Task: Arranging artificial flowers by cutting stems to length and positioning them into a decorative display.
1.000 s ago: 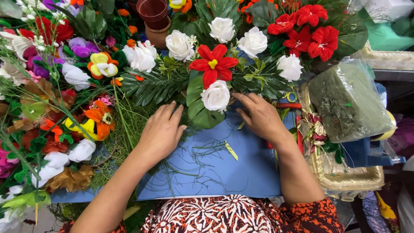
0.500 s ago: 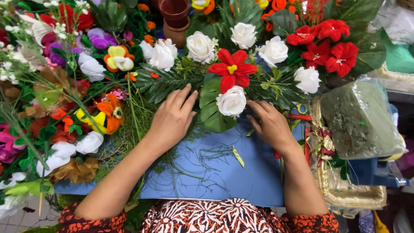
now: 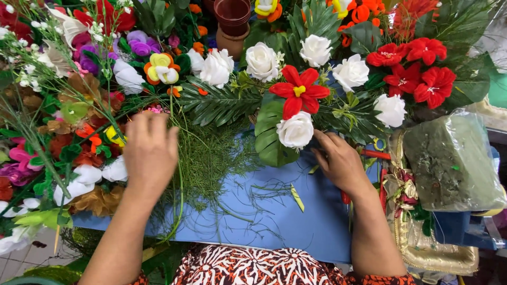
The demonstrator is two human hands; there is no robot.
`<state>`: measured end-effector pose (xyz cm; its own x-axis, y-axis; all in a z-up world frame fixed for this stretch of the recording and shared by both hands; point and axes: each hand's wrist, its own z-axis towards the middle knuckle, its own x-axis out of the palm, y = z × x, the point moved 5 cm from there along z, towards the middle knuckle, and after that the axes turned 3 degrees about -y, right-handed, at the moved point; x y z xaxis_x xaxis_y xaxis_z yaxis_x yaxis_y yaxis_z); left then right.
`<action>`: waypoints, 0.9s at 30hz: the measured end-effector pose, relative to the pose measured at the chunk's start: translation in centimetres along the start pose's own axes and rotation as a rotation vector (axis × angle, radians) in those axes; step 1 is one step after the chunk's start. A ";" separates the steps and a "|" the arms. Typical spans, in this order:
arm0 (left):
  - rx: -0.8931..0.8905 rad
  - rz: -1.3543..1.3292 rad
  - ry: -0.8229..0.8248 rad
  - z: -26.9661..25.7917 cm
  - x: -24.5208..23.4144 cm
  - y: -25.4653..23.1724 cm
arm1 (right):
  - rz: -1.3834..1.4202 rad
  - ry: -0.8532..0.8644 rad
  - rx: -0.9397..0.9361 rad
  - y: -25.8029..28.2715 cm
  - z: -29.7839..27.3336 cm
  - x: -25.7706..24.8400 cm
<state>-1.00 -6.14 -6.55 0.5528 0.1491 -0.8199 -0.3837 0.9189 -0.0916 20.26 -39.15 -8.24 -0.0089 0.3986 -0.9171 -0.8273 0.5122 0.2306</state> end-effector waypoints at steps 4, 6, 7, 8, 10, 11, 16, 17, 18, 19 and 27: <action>-0.114 0.184 -0.244 0.7 -3.5 2.8 | 0.070 0.071 0.002 -1.1 -0.2 1.0; -0.176 0.186 -0.273 0.5 -4.2 4.6 | 0.060 0.087 0.013 -1.2 -0.2 1.1; -0.237 0.189 -0.301 0.4 -4.6 5.6 | 0.051 0.105 0.025 -1.3 -0.3 1.1; -0.237 0.188 -0.302 0.4 -4.2 6.4 | 0.050 0.104 0.025 -1.3 -0.2 1.1; -0.393 0.205 -0.113 0.1 -2.6 8.8 | 0.043 0.107 0.033 -1.3 -0.2 1.2; -0.394 0.205 -0.112 0.1 -2.3 9.1 | 0.044 0.108 0.033 -1.3 -0.3 1.2; -0.396 -0.003 -0.189 0.6 -1.2 10.0 | 0.080 0.122 0.053 -1.2 -0.1 0.9; -0.394 -0.004 -0.191 0.7 -1.4 9.4 | 0.079 0.118 0.054 -1.3 -0.2 0.9; -0.394 -0.150 -0.272 0.5 -1.9 8.9 | 0.075 0.113 0.042 -1.3 -0.2 1.0; -0.391 -0.296 -0.352 0.4 -2.3 8.5 | 0.070 0.108 0.030 -1.3 -0.2 1.0; -0.242 -0.424 -0.511 1.0 -3.8 6.5 | 0.048 0.116 0.036 -1.6 -0.3 1.4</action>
<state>-4.83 -0.36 -3.44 0.9463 0.0040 -0.3234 -0.1798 0.8375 -0.5160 21.39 -39.62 -10.01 -0.1153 0.3335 -0.9357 -0.8035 0.5226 0.2852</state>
